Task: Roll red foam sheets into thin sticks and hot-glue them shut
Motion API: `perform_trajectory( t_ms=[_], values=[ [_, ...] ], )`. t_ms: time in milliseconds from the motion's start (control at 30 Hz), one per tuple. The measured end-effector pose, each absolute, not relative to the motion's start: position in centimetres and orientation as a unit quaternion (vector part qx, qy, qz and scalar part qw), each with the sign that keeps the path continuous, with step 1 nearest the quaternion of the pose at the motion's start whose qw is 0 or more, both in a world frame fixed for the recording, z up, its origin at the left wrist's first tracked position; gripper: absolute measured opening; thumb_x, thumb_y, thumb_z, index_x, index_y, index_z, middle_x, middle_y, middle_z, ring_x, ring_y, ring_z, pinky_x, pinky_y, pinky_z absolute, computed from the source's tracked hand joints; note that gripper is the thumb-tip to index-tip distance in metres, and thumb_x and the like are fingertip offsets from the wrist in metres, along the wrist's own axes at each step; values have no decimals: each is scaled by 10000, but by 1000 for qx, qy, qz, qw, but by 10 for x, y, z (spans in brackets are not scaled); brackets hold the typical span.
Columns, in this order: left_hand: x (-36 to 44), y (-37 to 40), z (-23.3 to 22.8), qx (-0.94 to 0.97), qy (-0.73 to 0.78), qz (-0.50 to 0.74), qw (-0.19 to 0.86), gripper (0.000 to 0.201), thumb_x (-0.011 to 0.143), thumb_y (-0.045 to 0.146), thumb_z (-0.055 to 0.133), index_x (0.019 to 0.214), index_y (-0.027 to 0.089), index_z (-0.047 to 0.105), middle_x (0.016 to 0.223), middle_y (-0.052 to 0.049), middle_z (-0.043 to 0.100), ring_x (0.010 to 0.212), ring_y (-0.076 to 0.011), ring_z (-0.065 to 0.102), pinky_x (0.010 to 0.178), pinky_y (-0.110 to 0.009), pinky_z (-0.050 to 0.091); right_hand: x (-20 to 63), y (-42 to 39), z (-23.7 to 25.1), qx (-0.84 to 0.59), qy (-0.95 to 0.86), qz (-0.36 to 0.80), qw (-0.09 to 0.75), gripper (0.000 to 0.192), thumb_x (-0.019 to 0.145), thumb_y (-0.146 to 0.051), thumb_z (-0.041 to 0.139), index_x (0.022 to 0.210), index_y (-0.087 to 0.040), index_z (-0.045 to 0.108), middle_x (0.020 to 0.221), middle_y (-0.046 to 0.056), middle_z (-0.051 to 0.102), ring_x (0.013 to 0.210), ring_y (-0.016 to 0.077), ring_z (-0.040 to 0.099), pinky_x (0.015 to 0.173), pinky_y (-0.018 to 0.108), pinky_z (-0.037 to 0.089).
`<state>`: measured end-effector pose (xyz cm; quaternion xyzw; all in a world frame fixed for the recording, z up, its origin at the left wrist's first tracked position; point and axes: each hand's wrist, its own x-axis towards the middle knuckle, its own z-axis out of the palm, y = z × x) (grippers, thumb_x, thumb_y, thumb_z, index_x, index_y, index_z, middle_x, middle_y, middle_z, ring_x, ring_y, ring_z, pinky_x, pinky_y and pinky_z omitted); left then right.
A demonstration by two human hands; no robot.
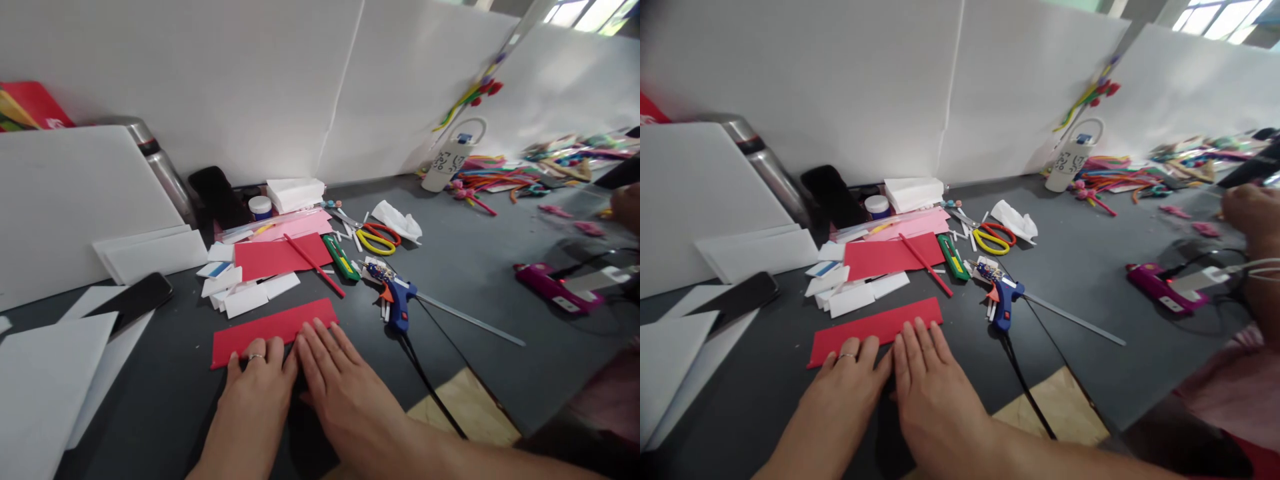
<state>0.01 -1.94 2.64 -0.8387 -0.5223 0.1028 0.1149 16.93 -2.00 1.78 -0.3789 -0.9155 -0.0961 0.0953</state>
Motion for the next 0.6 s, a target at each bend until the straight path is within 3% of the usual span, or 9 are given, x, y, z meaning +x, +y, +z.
perform_trajectory(
  t_ms=[67,300,500,600],
  values=[
    [1,-19,28,-836,-529,106,101,326,884,152,619,1192,237,684,972,-83,613,901,-287,610,745,-483,582,166,-17,15,-363,-922,-83,107,527,1019,-336,439,1409,14,490,1471,238,482,1389,368,423,1112,512,416],
    [5,-19,31,-830,-539,105,95,316,871,196,660,1184,238,675,963,-82,623,921,-305,613,772,-504,572,172,-8,7,-347,-930,-52,111,670,1016,-481,414,1441,36,430,1526,252,397,1430,373,349,1112,498,396],
    [-4,-20,27,-842,-527,79,83,354,877,160,622,1225,217,651,970,-109,645,881,-312,628,734,-507,580,173,-6,8,-344,-930,-68,112,587,1054,-454,306,1434,-36,467,1496,191,470,1397,343,408,1101,595,316],
    [-26,-22,26,-851,-521,19,69,418,881,59,539,1273,185,611,1033,-124,655,964,-291,629,747,-404,586,172,-4,7,-342,-927,-81,130,577,1056,-456,295,1383,-44,532,1460,184,516,1370,342,442,1086,582,310]
  ],
)
